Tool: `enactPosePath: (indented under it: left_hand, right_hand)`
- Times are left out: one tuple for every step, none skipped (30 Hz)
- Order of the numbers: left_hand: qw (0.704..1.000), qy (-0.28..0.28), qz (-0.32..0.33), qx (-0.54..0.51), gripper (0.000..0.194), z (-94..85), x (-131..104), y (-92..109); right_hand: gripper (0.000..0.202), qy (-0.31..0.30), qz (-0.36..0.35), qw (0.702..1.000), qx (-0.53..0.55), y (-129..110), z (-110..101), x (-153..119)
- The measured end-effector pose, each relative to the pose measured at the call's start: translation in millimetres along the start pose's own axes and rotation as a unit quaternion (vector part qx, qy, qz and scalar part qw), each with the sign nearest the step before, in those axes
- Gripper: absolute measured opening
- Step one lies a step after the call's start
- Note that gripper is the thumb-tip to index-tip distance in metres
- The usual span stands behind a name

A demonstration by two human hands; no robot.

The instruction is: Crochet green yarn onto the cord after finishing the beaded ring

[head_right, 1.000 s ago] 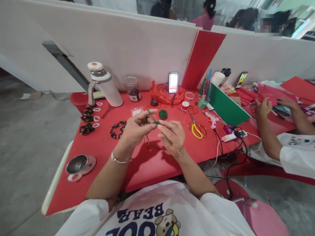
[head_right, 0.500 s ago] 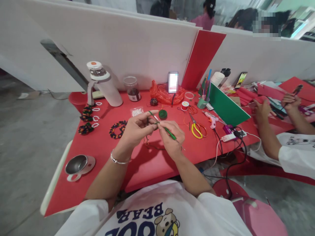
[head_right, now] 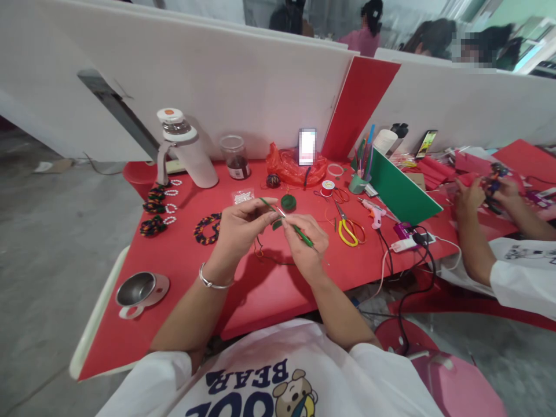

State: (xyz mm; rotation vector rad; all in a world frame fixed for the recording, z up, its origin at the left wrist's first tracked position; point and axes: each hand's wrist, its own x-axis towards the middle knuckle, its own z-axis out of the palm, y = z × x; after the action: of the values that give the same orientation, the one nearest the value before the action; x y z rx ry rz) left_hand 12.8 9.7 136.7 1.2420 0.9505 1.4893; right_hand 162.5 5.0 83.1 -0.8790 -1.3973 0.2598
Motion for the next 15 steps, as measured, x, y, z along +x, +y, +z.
enactPosePath:
  left_hand:
    - [1.000, -0.004, 0.009, 0.011, 0.022, -1.8, 0.5, -1.1]
    - [0.999, -0.005, 0.021, 0.030, 0.017, -3.8, 0.9, -2.1]
    - [0.998, -0.005, 0.037, 0.059, 0.010, -5.9, 1.3, -3.1]
    - [0.994, -0.002, 0.058, 0.095, 0.004, -7.9, 1.7, -4.2]
    - [0.987, 0.002, 0.082, 0.135, 0.004, -9.8, 2.1, -5.4]
    - [0.979, 0.006, 0.106, 0.174, 0.008, -11.3, 2.4, -6.7]
    - [0.970, 0.009, 0.126, 0.210, 0.011, -12.4, 2.7, -8.0]
    - [0.960, 0.010, 0.141, 0.240, 0.015, -13.1, 2.8, -9.4]
    - [0.953, 0.011, 0.148, 0.265, 0.020, -13.2, 2.8, -10.8]
    - [0.947, 0.011, 0.150, 0.283, 0.025, -12.9, 2.7, -12.1]
    - [0.944, 0.010, 0.149, 0.294, 0.030, -12.4, 2.5, -13.1]
    - [0.943, 0.009, 0.148, 0.299, 0.033, -11.7, 2.2, -13.9]
    - [0.943, 0.008, 0.147, 0.299, 0.034, -10.9, 2.0, -14.5]
    - [0.944, 0.009, 0.145, 0.297, 0.032, -10.3, 1.9, -14.7]
    - [0.944, 0.010, 0.143, 0.297, 0.029, -9.9, 1.8, -14.7]
  right_hand:
    - [0.005, 0.004, 0.001, 1.000, -0.002, 0.7, -0.6, 0.2]
    - [0.005, 0.010, 0.003, 1.000, -0.002, 1.5, -1.4, 0.7]
    - [0.005, 0.017, 0.004, 1.000, -0.002, 2.4, -2.3, 1.4]
    - [0.005, 0.023, 0.005, 1.000, -0.001, 3.2, -3.2, 2.1]
    - [0.005, 0.027, 0.006, 1.000, 0.000, 4.0, -4.3, 2.9]
    - [0.004, 0.029, 0.009, 1.000, 0.000, 4.7, -5.4, 3.6]
    - [0.004, 0.030, 0.013, 0.999, -0.002, 5.1, -6.4, 4.3]
    - [0.005, 0.030, 0.017, 0.999, -0.004, 5.5, -7.3, 4.8]
    - [0.006, 0.030, 0.021, 0.999, -0.006, 5.6, -8.1, 5.1]
    - [0.006, 0.031, 0.023, 0.999, -0.007, 5.7, -8.8, 5.4]
    - [0.007, 0.033, 0.022, 0.999, -0.009, 5.6, -9.3, 5.6]
    - [0.007, 0.035, 0.018, 0.999, -0.012, 5.5, -9.7, 5.8]
    - [0.007, 0.035, 0.012, 0.999, -0.016, 5.3, -10.1, 6.1]
    - [0.007, 0.035, 0.006, 0.999, -0.021, 5.1, -10.5, 6.4]
    - [0.006, 0.035, 0.001, 0.999, -0.026, 4.9, -10.8, 6.7]
